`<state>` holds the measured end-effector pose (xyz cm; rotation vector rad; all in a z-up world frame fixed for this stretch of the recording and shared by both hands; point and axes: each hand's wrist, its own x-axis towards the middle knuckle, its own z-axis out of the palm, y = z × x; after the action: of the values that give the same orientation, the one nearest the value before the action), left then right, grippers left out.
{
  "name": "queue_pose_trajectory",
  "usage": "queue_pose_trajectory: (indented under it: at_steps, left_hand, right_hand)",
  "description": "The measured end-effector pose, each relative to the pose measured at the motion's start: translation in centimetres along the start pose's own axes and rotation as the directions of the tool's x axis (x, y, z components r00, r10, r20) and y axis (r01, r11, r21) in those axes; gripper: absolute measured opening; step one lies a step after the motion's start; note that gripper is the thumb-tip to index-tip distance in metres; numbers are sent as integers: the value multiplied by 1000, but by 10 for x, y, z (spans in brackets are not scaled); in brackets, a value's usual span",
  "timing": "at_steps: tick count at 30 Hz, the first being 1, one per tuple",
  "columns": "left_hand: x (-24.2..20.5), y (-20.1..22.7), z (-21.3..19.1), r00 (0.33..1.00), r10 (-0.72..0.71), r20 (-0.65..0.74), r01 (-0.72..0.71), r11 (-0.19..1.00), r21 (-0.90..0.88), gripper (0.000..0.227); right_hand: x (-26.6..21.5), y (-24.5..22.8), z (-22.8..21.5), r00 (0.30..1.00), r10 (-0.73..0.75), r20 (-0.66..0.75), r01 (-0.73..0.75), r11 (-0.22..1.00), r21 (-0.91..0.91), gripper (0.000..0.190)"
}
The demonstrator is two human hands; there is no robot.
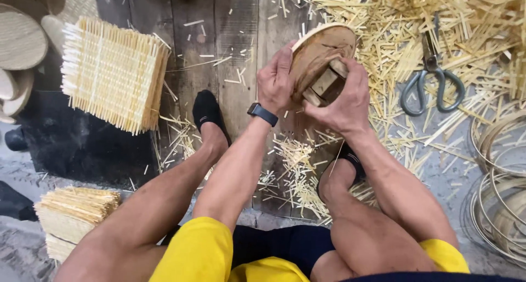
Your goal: The recorder uses a wooden mold and shears to trim and shape woven bamboo bases for furniture or baskets.
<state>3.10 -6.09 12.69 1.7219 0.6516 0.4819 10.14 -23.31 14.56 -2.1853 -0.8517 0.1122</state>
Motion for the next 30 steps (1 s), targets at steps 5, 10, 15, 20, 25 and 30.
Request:
queue_pose_trajectory:
  at_steps: [5, 10, 15, 20, 25, 30]
  left_hand:
    - [19, -47, -25, 982, -184, -41, 188, 977, 98, 57]
    - [35, -161, -64, 898, -434, -73, 437, 899, 30, 61]
    - [19, -126, -55, 984, 26, -174, 77, 825, 560, 51]
    - [-38, -92, 53, 966, 209, 153, -248, 575, 779, 85]
    - [-33, -94, 94, 992, 114, 47, -107, 603, 791, 66]
    - [-33, -88, 26, 955, 254, 153, -288, 673, 681, 38]
  right_hand:
    - [-10, 11, -30, 981, 143, 131, -177, 935, 308, 101]
    - [-48, 49, -82, 932, 317, 176, -352, 670, 653, 97]
    - [-75, 74, -105, 880, 475, -5, -343, 643, 684, 98]
    - [-85, 80, -86, 848, 529, 29, -409, 620, 670, 100]
    - [-79, 63, -71, 923, 369, 107, -307, 543, 782, 98]
    - [-84, 64, -26, 864, 389, 319, -310, -87, 947, 83]
